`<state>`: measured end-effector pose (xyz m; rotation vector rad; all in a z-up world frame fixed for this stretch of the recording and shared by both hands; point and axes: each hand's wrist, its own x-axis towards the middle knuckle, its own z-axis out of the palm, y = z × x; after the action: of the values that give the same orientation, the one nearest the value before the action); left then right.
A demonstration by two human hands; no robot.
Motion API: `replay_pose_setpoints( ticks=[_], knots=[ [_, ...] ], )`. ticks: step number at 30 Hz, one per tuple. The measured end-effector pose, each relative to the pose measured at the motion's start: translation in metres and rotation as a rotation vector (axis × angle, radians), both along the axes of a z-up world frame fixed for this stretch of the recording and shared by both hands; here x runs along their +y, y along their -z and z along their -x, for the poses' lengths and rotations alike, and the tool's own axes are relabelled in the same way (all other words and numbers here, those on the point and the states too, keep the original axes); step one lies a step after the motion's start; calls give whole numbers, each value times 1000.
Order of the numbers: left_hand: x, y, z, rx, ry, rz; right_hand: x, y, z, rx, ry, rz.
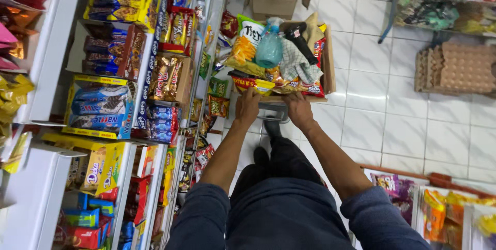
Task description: The person cleans store shelves by spraying a liquid onto a cloth and wiping the white shelf surfaces, moving snack bags aside and lifting them to reach the area underneath.
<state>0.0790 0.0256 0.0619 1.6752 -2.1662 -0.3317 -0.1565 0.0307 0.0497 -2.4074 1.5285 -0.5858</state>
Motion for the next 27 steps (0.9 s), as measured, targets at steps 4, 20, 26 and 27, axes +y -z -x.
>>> replay_pose_setpoints(
  ticks=[4, 20, 26, 27],
  knots=[
    [26, -14, 0, 83, 103, 58, 32, -11, 5, 66, 36, -168],
    [119, -15, -15, 141, 113, -123, 118, -42, 2, -90, -75, -152],
    [136, -13, -18, 49, 114, -15, 134, -42, -6, -146, -74, -54],
    [141, -12, -18, 57, 125, 18, 141, -39, -7, -138, -76, 3]
  ],
)
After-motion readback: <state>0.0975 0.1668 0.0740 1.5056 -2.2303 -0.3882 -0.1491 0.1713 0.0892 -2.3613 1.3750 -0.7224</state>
